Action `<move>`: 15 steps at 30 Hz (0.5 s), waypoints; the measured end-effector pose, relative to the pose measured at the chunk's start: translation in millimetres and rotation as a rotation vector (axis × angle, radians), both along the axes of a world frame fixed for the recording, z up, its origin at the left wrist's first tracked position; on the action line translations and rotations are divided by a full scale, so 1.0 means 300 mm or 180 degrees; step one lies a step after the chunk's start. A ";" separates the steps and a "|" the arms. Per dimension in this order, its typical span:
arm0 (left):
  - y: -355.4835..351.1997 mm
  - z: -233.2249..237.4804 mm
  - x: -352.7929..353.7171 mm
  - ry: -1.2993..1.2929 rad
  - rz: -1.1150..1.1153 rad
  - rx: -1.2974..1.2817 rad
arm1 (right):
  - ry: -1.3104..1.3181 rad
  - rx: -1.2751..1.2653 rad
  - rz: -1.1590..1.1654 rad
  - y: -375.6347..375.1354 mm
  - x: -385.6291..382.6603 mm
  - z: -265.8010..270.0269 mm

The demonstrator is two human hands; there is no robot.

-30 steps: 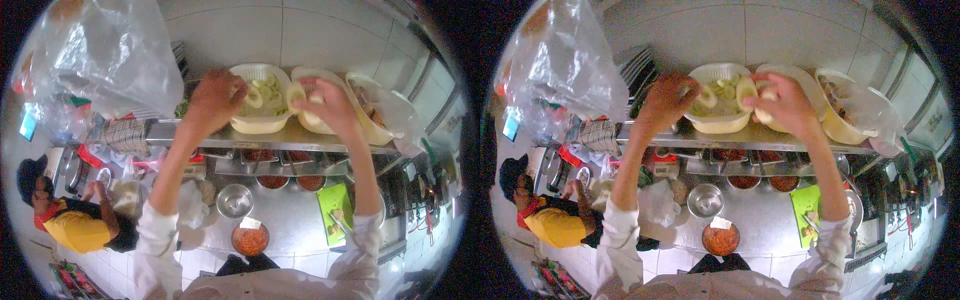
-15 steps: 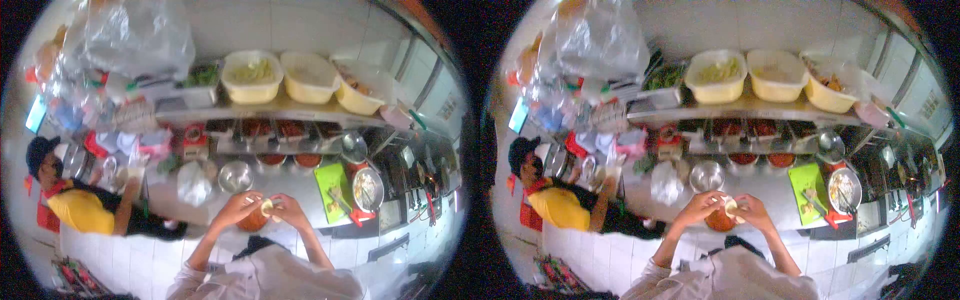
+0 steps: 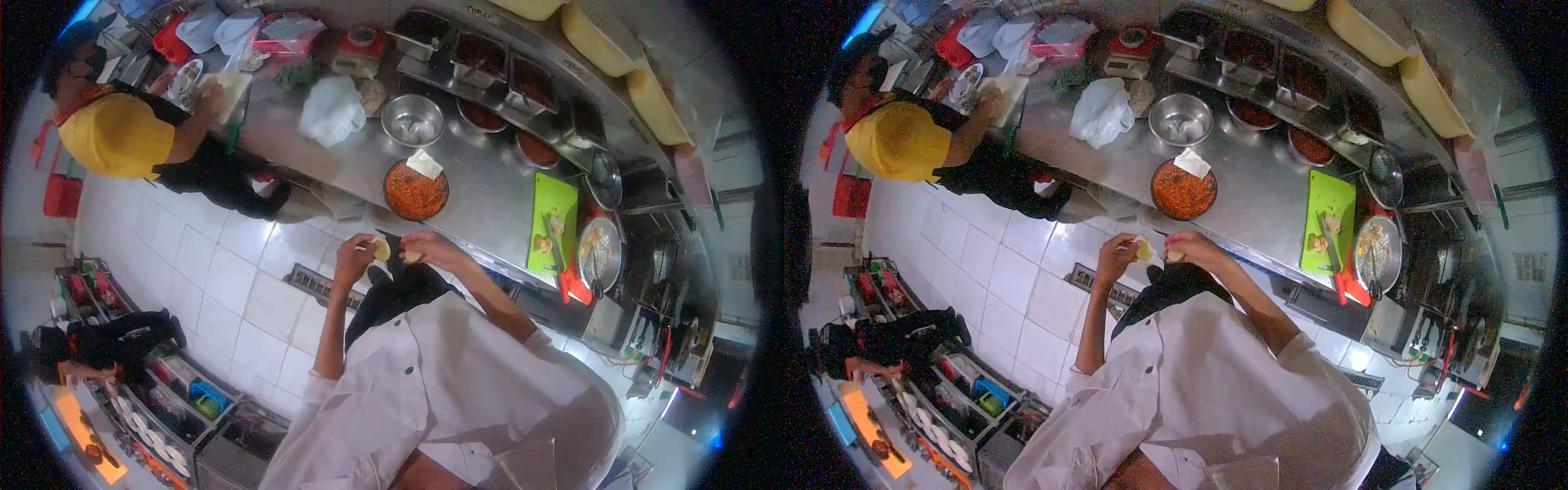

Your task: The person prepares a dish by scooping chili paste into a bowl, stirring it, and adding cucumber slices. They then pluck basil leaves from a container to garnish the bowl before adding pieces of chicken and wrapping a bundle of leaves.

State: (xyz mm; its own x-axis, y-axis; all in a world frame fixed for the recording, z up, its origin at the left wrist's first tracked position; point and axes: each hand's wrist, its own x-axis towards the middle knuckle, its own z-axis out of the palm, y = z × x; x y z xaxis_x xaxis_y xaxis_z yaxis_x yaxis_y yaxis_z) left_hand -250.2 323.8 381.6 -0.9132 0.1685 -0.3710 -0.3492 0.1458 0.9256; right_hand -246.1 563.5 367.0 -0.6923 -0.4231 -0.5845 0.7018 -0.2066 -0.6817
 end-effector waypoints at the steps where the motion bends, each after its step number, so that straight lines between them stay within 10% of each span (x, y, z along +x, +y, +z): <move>1: 0.013 0.009 -0.034 0.0426 -0.0205 -0.0420 | -0.0119 -0.0165 -0.0260 0.040 -0.020 -0.041; 7: 0.208 -0.071 -0.403 0.2514 -0.1003 -0.1064 | 0.0247 0.0438 -0.1144 0.184 -0.240 -0.191; 13: 0.433 -0.188 -0.662 0.2384 -0.1437 -0.1227 | 0.1494 0.1563 -0.1571 0.224 -0.390 -0.254; 15: 0.464 -0.190 -0.683 0.2447 -0.1417 -0.1432 | 0.2248 0.3255 -0.1434 0.224 -0.430 -0.255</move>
